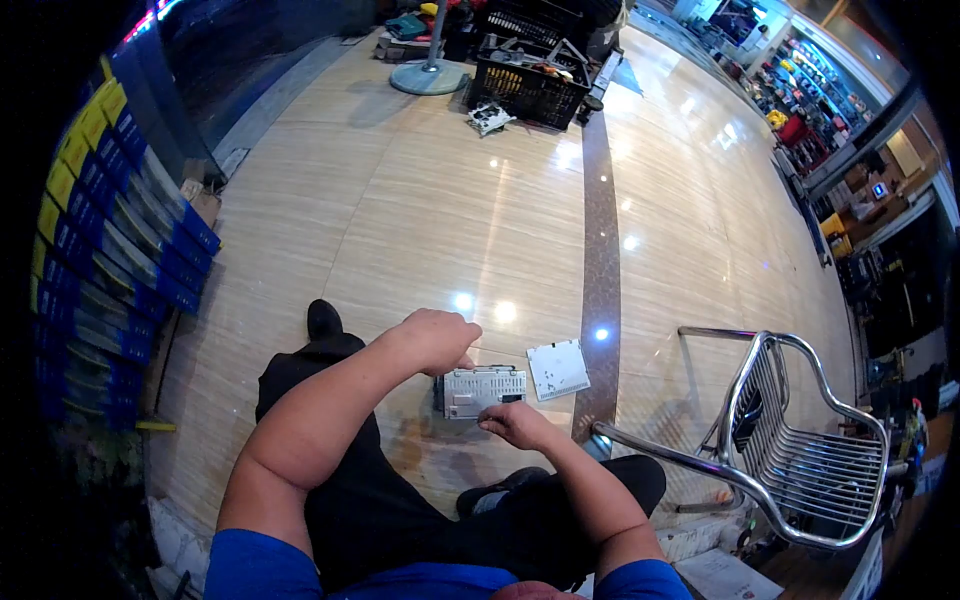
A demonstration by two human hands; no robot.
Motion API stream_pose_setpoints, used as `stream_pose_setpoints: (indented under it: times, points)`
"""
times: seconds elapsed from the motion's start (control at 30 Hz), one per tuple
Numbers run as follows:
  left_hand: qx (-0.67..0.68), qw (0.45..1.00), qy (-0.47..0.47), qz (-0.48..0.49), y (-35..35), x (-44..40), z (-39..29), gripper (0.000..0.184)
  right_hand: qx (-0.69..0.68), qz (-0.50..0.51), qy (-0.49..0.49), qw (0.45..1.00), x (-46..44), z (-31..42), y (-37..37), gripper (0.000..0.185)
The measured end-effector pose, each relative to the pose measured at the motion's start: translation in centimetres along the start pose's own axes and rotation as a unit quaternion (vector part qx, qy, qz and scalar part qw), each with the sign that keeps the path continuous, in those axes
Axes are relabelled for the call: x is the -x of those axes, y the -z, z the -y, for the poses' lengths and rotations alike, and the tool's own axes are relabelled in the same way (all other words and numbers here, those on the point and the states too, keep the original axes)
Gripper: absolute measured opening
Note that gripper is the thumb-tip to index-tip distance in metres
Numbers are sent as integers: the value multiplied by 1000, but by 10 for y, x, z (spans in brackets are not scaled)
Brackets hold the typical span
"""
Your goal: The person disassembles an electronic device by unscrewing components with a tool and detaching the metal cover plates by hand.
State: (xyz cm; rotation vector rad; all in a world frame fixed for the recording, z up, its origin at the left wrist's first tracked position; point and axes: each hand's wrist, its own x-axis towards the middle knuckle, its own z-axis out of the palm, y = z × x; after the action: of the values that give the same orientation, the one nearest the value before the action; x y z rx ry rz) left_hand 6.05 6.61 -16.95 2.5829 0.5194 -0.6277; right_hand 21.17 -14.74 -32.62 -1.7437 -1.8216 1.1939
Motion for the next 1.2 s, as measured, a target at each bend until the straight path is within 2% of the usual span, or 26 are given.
stream_pose_setpoints:
  times: [0.17,0.33,0.57,0.8,0.87,0.93,1.0,1.07,1.2]
  points:
    - [-5,1000,1,-11,0,1,0,48,19,-18,-52,998,0,4,1,23]
    - [-11,1000,-4,-12,-2,-1,1,49,19,-10,17,1000,1,-1,1,21]
    - [-10,1000,0,-2,-2,-2,0,51,-9,-12,-7,1000,2,4,1,19]
    - [-10,1000,1,-3,-3,-2,0,51,-1,10,14,1000,2,6,3,22]
    - [-5,1000,2,-1,-3,-2,0,50,2,14,19,1000,2,8,3,23]
    - [-5,1000,-1,-4,-3,-1,1,50,0,2,-37,999,2,15,6,24]
    - [-5,1000,-5,-7,-5,-1,2,50,3,2,-36,999,2,13,4,24]
    - [-9,999,-10,-47,-8,-1,3,40,7,1,-34,999,1,9,3,25]
    - [-8,999,-12,-53,-10,-2,5,40,30,-2,49,998,-1,-4,-2,20]
